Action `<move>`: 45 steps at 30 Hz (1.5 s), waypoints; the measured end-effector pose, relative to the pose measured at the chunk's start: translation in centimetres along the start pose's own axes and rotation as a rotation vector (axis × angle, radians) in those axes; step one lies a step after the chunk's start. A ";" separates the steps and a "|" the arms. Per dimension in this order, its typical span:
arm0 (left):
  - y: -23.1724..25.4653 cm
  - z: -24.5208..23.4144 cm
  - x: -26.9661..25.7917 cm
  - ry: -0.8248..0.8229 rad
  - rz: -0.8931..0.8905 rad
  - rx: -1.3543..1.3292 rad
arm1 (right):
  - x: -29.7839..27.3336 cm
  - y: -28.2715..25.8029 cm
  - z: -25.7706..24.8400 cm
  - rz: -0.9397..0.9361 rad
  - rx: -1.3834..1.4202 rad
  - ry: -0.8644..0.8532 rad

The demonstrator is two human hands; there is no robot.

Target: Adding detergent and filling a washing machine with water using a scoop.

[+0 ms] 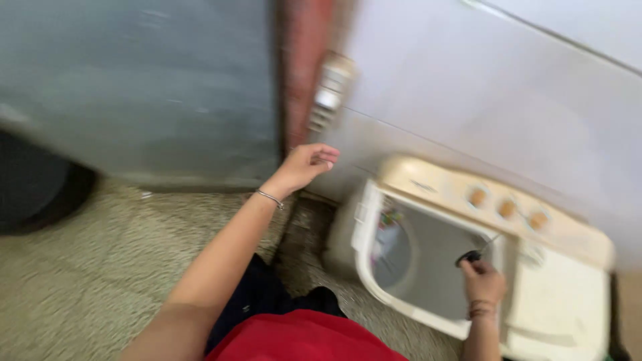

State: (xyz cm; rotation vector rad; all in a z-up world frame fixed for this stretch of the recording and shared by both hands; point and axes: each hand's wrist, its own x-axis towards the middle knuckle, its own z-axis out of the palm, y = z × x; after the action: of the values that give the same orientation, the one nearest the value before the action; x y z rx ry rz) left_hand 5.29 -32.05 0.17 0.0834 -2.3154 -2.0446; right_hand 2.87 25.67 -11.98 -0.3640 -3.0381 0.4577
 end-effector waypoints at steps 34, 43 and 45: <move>-2.9 -42.6 -54.0 1.994 0.024 -0.663 | -50.2 -89.9 18.3 -1.370 -0.002 -1.913; -7.2 -52.7 -73.2 2.300 0.142 -0.573 | -74.1 -99.4 24.8 -1.482 -0.184 -2.071; -7.0 -54.4 -75.4 2.319 0.140 -0.570 | -77.7 -101.4 25.6 -1.472 -0.229 -2.090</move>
State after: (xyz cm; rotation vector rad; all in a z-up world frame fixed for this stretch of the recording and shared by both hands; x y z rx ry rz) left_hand 84.60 -81.08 -0.26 1.2344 -0.2333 -0.8433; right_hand 53.58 -94.28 -7.38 -1.3871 0.8376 -0.0823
